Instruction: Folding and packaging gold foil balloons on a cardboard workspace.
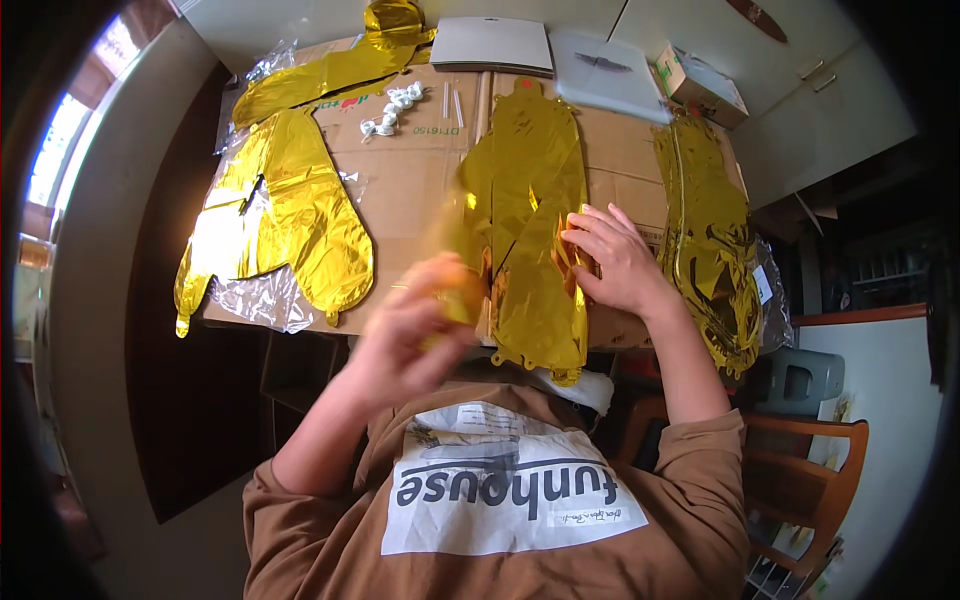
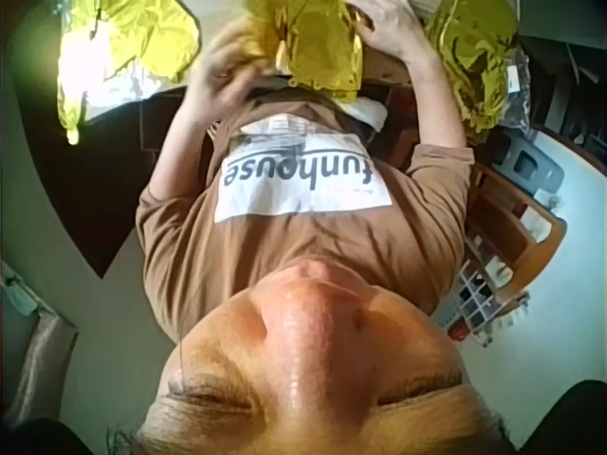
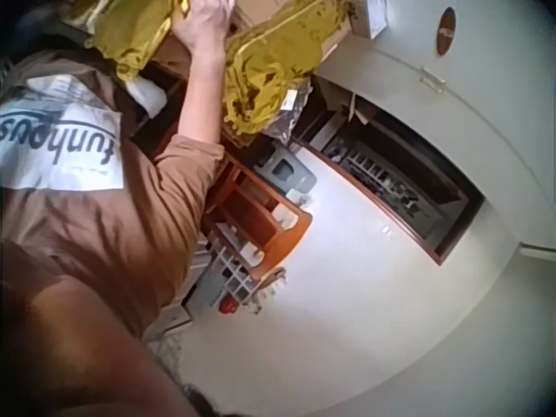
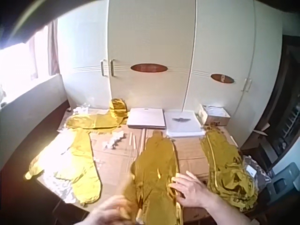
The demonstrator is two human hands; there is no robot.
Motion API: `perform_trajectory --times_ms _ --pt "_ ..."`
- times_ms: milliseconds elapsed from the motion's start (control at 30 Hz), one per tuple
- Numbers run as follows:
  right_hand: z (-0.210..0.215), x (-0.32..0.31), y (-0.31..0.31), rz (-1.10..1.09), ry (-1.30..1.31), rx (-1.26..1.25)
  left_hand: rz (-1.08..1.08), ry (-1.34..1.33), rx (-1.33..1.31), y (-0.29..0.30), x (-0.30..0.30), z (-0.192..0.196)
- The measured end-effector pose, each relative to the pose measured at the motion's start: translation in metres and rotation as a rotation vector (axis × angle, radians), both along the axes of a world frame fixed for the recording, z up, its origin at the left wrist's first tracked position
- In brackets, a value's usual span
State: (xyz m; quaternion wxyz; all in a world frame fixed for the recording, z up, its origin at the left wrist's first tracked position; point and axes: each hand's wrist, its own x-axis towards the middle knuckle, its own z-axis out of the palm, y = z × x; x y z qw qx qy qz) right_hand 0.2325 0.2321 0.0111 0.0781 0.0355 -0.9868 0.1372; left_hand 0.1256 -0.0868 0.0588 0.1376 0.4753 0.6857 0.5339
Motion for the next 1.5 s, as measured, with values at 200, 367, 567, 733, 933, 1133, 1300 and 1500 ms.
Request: perform_trajectory --times_ms 200,367,567,733,933,1133,1300,1500 --pt "-0.005 0.0 0.004 0.0 0.01 -0.013 -0.45 -0.089 -0.099 0.058 -0.01 -0.02" --pt "-0.007 0.002 0.004 -0.007 0.009 -0.06 0.165 0.562 -0.252 0.064 -0.08 -0.075" --pt "-0.005 0.0 0.004 0.0 0.021 -0.073 -0.007 0.454 -0.263 0.091 -0.069 -0.071" --pt "0.0 0.0 0.003 -0.014 -0.008 -0.069 -0.207 0.362 -0.083 0.107 -0.063 -0.069" --pt "-0.008 0.001 0.005 -0.005 0.057 -0.089 0.285 0.576 -0.222 0.086 -0.09 -0.085" --pt "-0.01 0.002 0.004 -0.017 0.057 -0.079 0.082 0.599 -0.392 0.095 -0.067 -0.08" --pt "-0.008 0.001 0.004 -0.011 0.038 -0.067 0.131 0.724 -0.42 0.115 -0.064 -0.088" --pt "-0.005 0.002 0.004 -0.002 0.049 -0.053 0.099 0.823 -0.489 0.116 -0.064 -0.096"
